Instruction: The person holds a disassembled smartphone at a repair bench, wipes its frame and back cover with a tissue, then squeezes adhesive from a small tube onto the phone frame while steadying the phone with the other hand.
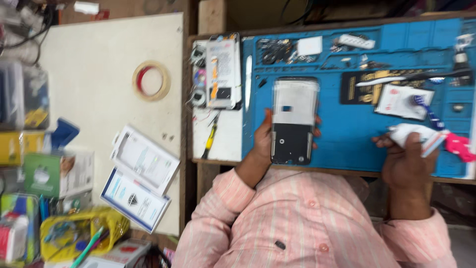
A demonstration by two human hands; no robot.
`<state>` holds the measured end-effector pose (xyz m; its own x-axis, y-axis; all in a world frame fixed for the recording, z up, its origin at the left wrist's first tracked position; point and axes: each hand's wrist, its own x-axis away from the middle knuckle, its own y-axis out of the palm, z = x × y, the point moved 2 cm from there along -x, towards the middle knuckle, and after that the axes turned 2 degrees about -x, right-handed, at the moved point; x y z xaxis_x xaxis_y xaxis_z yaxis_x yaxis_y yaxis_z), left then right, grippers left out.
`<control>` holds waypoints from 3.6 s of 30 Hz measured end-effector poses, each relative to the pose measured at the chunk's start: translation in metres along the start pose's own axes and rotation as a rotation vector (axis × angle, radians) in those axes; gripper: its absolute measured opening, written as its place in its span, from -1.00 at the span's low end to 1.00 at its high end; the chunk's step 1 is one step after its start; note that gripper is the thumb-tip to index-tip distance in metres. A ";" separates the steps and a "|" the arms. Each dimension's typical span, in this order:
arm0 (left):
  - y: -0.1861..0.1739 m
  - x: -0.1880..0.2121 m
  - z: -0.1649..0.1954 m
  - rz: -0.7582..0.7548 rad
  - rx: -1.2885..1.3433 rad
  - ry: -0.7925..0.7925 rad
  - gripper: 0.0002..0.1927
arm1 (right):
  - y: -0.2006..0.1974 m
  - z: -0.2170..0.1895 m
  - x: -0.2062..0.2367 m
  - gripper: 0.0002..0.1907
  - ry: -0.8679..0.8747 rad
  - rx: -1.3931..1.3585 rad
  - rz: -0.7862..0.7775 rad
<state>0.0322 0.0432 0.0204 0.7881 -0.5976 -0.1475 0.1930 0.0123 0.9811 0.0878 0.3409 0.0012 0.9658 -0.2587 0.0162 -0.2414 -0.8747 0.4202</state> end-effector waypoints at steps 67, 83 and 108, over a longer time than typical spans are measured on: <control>0.027 -0.025 0.017 -0.144 0.156 -0.017 -0.08 | 0.017 -0.012 -0.006 -0.77 -0.077 0.049 -0.015; 0.028 -0.017 0.034 0.104 -0.110 0.128 -0.07 | 0.005 -0.096 -0.064 -0.70 -0.126 0.357 -0.039; -0.002 -0.008 0.013 0.233 -0.280 -0.181 -0.13 | 0.130 -0.007 -0.084 -0.62 -0.021 0.700 -0.559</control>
<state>0.0182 0.0374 0.0212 0.7188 -0.6841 0.1234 0.1926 0.3666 0.9102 -0.0243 0.2520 0.0603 0.9592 0.2791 -0.0440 0.2554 -0.9230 -0.2877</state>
